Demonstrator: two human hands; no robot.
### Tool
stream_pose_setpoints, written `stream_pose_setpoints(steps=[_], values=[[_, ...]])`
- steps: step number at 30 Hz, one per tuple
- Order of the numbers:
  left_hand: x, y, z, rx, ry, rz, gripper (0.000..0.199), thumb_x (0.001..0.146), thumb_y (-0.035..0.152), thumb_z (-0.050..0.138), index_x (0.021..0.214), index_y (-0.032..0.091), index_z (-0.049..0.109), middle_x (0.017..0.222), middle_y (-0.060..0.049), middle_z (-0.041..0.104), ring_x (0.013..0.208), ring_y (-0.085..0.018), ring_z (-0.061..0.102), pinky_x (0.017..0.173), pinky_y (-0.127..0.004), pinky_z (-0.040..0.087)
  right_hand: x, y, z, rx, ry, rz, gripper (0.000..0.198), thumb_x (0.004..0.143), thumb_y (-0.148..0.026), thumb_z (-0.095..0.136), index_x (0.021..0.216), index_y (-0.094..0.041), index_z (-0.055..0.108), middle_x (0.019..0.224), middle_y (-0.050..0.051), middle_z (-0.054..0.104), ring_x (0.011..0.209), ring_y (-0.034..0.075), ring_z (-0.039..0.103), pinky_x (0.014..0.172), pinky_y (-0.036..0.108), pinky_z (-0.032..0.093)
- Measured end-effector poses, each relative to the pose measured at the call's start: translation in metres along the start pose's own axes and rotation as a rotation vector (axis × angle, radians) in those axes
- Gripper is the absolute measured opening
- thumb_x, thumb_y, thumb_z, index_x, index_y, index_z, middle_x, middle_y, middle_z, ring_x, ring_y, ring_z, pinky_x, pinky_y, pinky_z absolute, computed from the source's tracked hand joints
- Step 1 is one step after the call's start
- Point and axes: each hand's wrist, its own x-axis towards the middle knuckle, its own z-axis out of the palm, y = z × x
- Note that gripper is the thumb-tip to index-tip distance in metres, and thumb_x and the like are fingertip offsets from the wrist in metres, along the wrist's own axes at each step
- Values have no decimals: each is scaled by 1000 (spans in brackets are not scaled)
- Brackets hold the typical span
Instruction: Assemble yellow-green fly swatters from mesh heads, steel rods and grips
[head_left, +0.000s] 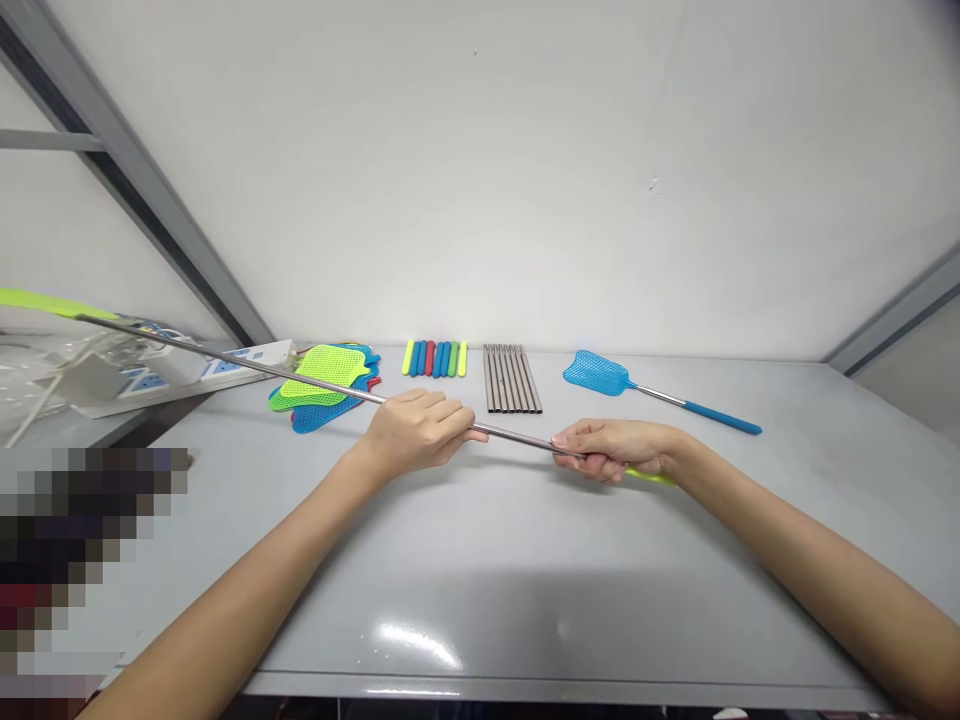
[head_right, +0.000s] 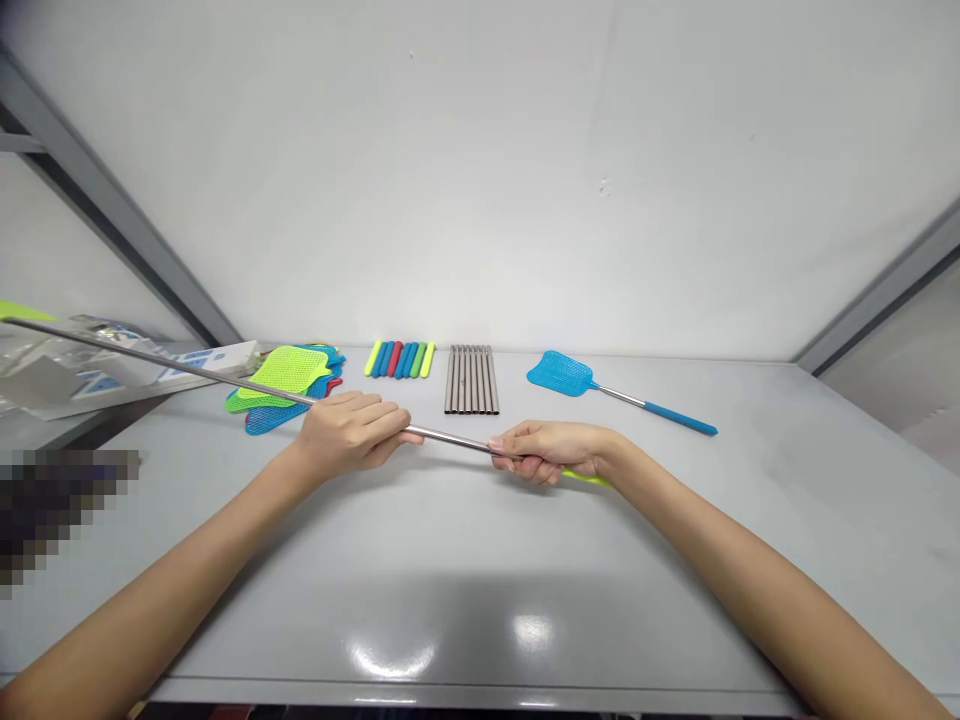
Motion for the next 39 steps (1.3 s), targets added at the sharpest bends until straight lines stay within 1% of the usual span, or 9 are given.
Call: stream_pose_setpoints(steps=[8,13,16,19,23,26,29,34,39], values=[[0,8,3,-90,-97,-56,29,82,35,45,59,17,45,50,4,48,48,-9,44,49,-25,25,2,3,-1,-41,28,-26,34,81,-45,47,71,-13,49,52,-7,23,44,4,16,37,16,14],[1,10,2,-108,-116,-79,30,83,37,44,61,17,48,51,4,49,50,-9,45,50,-24,26,1,6,-5,-71,36,-56,35,81,-46,47,80,-12,54,52,-6,32,42,4,21,39,18,16],[2,11,1,-115,-128,-89,30,84,37,43,61,17,49,51,3,50,50,-9,46,50,-24,26,2,6,-6,-93,40,-72,32,79,-43,50,84,-12,55,52,-6,35,42,4,23,39,18,17],[2,11,1,-123,-132,-92,30,83,38,44,61,17,49,51,3,50,50,-10,46,50,-24,26,3,7,-7,-105,42,-98,28,79,-41,52,81,-12,55,51,-5,40,41,4,26,40,19,19],[2,12,3,-88,-119,-70,31,83,37,45,60,17,47,50,4,49,49,-9,45,49,-24,25,6,9,-8,-129,56,-143,29,81,-38,48,74,-11,55,55,-1,47,42,5,33,43,20,26],[2,12,5,-64,-112,-48,31,84,38,45,60,18,48,49,4,49,49,-9,45,49,-24,25,7,8,-7,-162,98,-176,29,80,-36,49,70,-10,56,54,-2,44,43,5,35,44,21,28],[2,10,7,-51,-104,-38,32,83,39,45,59,18,47,49,5,48,48,-9,45,49,-24,26,8,8,-6,-132,101,-196,29,81,-36,49,70,-10,55,50,-5,36,42,4,28,41,20,22],[3,2,8,-29,-58,-11,33,82,41,47,58,18,45,46,6,45,46,-8,43,49,-24,26,7,7,-6,-54,61,-127,32,79,-42,51,75,-11,55,50,-7,26,42,3,16,38,18,12],[2,-3,8,-17,-56,25,35,82,42,46,57,18,44,46,5,45,46,-8,43,49,-23,27,5,7,-9,-43,37,-79,33,80,-44,50,77,-12,55,49,-8,23,43,4,14,37,18,11]])
